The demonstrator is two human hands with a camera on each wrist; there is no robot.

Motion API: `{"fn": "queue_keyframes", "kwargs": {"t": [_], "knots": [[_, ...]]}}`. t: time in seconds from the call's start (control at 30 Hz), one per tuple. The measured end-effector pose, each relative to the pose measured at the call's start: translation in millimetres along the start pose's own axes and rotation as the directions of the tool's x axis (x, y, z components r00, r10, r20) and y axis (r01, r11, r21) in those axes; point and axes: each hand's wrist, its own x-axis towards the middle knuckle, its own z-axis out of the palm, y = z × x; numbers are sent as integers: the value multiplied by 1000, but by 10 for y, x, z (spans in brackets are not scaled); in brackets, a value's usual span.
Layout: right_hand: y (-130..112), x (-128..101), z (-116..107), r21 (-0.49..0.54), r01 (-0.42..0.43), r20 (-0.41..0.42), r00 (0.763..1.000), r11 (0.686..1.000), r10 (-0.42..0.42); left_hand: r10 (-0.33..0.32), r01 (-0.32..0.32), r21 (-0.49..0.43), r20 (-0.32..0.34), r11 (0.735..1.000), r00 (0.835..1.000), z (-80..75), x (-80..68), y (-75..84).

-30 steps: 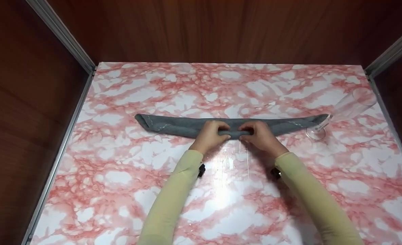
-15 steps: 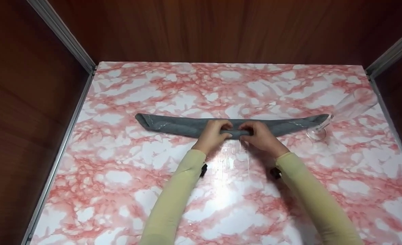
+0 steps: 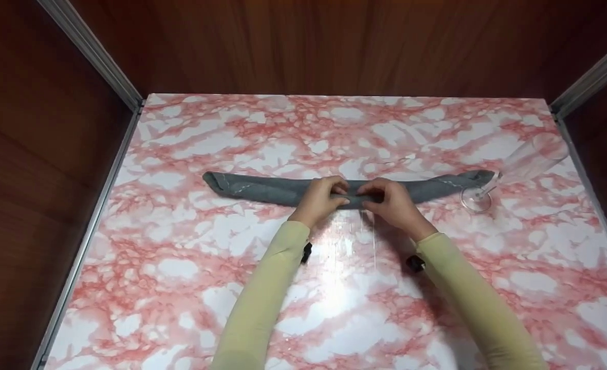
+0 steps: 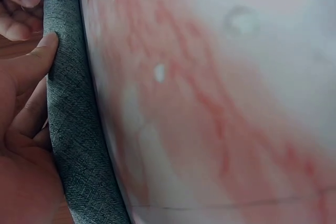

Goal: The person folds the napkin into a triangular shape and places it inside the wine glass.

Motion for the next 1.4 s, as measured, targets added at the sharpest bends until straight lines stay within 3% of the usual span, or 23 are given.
{"fn": "queue_keyframes", "kwargs": {"t": [0.23,0.43,0.67,0.77,0.9,1.17,1.4], "knots": [[82,39,14,19,4,49,999,1000,-5,-11,10,12,27,1000,1000,-27,18,1],[114,98,21,-53,1,56,998,999,2,4,-6,56,33,998,999,-37,32,-9],[142,137,27,-59,-25,57,998,998,29,-53,61,119,-66,991,996,-92,-17,-37],[153,145,27,-66,-26,53,998,997,29,-68,77,127,-77,989,995,-105,-34,-50],[170,146,21,-59,-24,47,999,998,27,-26,34,109,-80,993,996,-99,-39,-57],[172,167,-26,-23,-24,60,998,999,25,76,-79,-39,-73,996,994,-76,-48,-13],[169,179,-65,32,-20,116,993,999,16,125,-126,-22,-33,992,992,-5,-25,1]]}}
